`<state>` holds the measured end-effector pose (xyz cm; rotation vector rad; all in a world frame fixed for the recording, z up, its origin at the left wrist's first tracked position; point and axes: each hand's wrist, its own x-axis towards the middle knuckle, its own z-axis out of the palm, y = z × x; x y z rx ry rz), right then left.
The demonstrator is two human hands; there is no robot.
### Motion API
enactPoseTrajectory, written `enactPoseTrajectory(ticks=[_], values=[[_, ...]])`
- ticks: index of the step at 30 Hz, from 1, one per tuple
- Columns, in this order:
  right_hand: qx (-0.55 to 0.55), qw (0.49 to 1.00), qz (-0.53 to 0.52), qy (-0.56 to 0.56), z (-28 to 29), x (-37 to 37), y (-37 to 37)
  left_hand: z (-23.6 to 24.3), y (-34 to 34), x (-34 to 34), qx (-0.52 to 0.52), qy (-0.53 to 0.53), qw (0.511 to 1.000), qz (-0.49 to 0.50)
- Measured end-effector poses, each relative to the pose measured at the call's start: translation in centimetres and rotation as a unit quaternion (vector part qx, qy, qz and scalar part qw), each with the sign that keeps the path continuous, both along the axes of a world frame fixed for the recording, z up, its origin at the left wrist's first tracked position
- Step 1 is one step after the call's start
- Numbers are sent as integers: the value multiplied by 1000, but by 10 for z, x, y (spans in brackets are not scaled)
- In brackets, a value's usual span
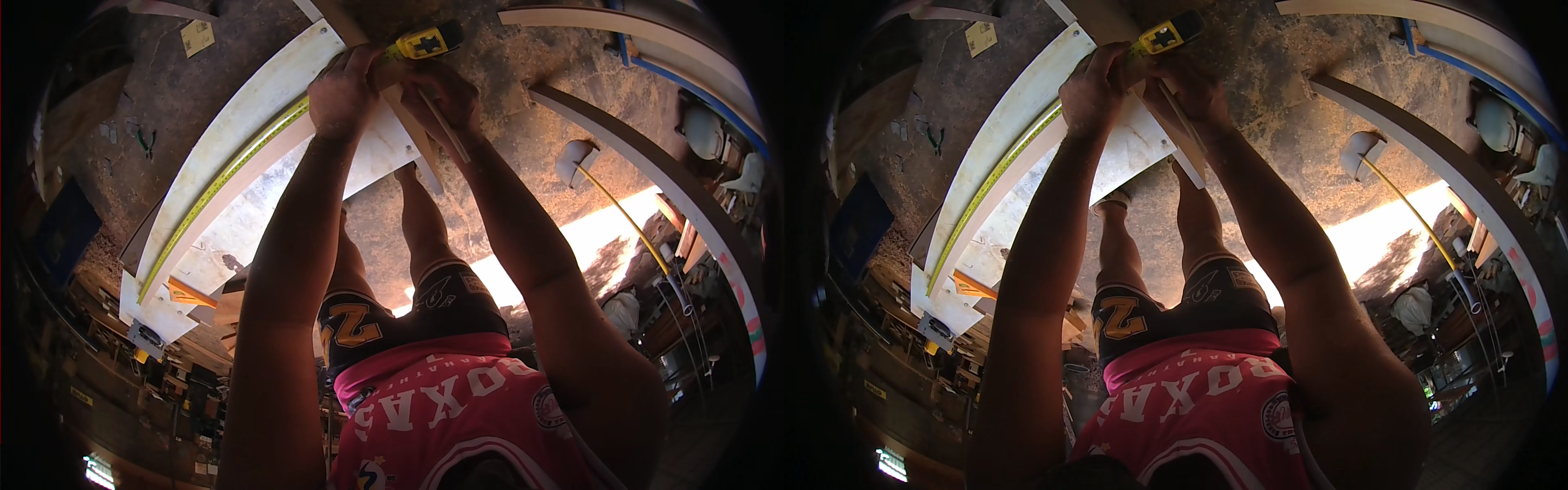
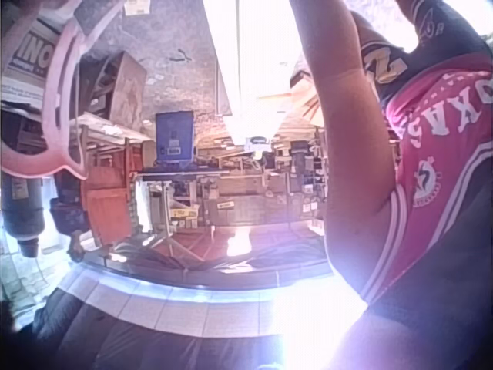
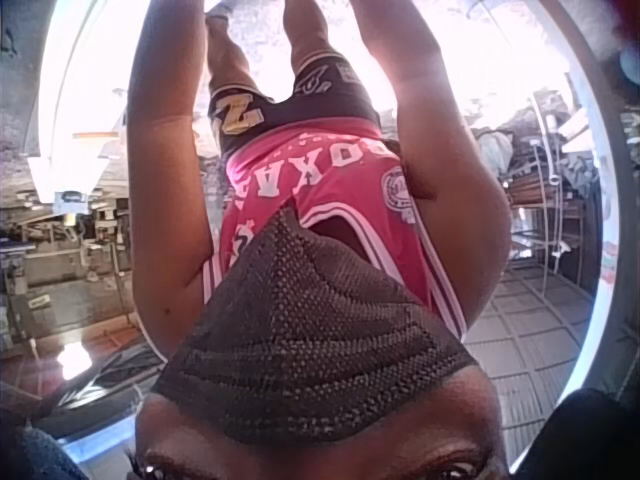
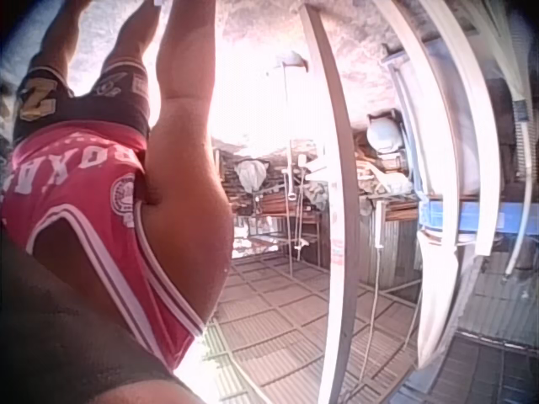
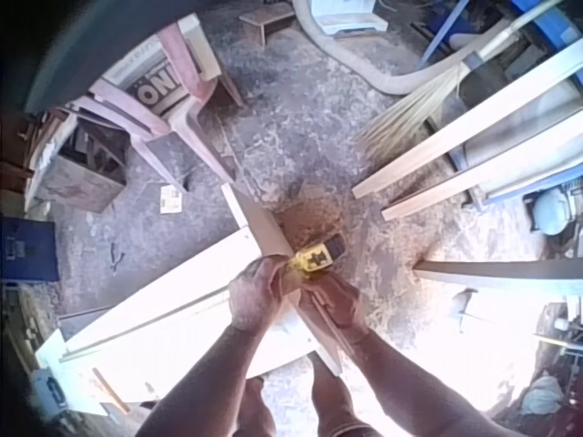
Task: The person picks up a wooden board, measures it with a tape measure, marks a point with a pencil, and uses a speed square to draw a straight line across the board before placing it back onto a stack.
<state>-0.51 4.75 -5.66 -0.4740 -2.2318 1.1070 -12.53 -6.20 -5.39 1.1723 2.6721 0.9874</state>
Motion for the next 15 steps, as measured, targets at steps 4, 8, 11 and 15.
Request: enactPoseTrajectory(ticks=[4,8,11,15], values=[[-2,1000,2,-1,2,0,0,1,0,1,-11,2,1000,-1],[-2,1000,4,3,0,0,2,1,0,1,-8,5,1000,-1],[-8,1000,13,5,0,0,1,0,-1,0,0,1,1000,-3],[2,1000,11,9,0,-1,2,-1,0,0,-2,5,1000,-2]])
